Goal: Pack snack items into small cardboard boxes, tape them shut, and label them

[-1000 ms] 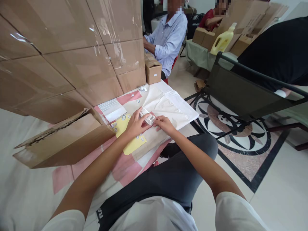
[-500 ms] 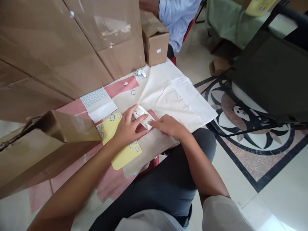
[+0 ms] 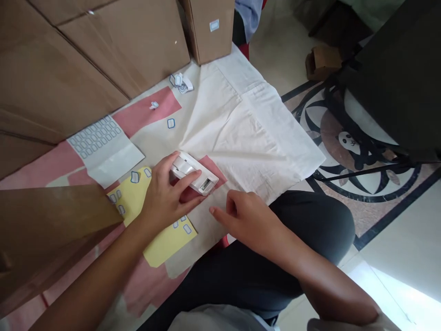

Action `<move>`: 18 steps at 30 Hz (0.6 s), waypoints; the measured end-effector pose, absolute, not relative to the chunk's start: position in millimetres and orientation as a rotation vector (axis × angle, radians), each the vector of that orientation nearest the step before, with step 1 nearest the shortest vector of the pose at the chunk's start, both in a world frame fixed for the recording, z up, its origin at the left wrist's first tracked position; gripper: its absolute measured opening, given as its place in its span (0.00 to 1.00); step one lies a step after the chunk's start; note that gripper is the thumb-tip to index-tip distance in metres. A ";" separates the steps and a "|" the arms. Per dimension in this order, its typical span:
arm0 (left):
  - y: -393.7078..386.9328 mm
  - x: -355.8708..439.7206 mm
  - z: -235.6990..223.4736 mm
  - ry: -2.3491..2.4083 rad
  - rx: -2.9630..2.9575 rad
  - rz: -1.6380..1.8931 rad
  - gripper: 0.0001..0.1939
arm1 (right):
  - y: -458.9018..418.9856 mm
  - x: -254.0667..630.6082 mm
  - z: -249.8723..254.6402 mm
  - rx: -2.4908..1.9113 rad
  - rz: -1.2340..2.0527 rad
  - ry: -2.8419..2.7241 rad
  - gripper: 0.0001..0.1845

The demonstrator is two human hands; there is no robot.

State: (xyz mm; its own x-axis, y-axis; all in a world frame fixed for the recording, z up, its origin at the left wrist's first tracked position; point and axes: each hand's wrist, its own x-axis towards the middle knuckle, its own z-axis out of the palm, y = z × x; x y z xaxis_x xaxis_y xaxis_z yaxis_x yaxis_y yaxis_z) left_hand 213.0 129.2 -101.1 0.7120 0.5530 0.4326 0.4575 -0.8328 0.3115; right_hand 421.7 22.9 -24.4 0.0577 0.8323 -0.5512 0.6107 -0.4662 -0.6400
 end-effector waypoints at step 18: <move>130.7 214.1 -100.6 0.796 2.767 0.760 0.34 | 21.2 435.0 -41.1 -1.630 1.489 -1.126 0.17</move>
State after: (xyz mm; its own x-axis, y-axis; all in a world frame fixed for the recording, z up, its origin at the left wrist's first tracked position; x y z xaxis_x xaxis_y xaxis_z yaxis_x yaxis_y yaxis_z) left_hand 214.1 130.7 -100.6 0.7286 0.5349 0.4278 0.4515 -0.8448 0.2873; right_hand 435.0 21.2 -41.1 -0.0148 0.9041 -0.4271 0.1649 -0.4191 -0.8928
